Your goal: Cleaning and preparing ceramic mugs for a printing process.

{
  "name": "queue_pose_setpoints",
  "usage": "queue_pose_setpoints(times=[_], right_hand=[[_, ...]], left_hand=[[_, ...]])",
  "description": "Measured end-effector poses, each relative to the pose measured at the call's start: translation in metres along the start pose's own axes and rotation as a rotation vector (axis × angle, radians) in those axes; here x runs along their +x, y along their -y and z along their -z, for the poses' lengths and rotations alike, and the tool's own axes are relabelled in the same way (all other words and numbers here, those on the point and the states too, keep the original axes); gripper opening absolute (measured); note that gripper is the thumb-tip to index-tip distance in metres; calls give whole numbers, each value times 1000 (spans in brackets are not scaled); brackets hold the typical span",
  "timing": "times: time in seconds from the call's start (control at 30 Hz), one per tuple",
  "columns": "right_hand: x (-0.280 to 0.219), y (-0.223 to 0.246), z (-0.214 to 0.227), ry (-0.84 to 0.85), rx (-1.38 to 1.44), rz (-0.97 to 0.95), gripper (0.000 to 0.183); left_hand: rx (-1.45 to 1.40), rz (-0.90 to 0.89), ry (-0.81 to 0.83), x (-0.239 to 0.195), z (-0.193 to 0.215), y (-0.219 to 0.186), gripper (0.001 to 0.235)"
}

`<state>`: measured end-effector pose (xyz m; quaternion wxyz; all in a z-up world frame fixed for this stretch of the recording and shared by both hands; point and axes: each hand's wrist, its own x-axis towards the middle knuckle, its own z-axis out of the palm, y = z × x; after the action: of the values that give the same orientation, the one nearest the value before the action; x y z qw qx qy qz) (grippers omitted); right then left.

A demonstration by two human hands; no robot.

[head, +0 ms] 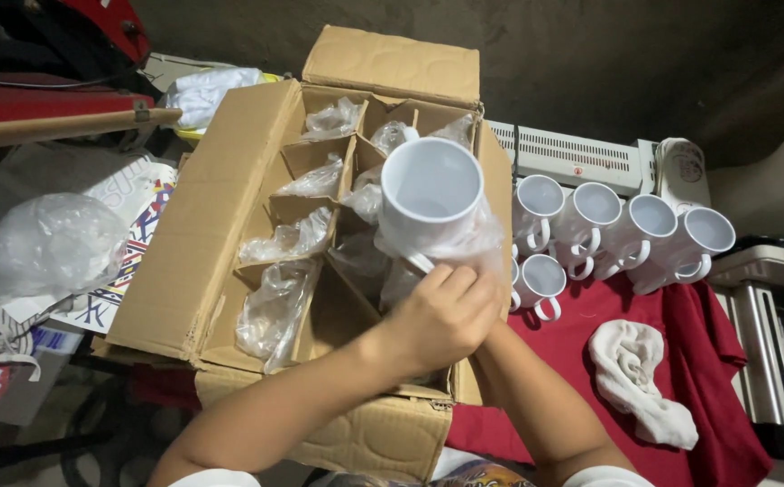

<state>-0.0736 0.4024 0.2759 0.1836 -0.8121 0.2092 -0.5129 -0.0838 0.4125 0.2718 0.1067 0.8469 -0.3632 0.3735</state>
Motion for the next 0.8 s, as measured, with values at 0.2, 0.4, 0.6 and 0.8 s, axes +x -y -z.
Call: queue_pose_setpoints(times=[0.2,0.4,0.6,0.8], right_hand=[[11,-11,-29,304,442,-100,24],[2,-68,-88,692,978,-210,39],[-8,-119,-144,1073,1511,-338,56],[22,-102,-140,1116,1610,-121,61]], left_hand=[[-268,249,-345,-16,31,73,17],[-868,564,-406,-10,27,117,38],[-1161,885,-436,-64,-13,145,28],[-1125,851,-516,-59,9,147,29]])
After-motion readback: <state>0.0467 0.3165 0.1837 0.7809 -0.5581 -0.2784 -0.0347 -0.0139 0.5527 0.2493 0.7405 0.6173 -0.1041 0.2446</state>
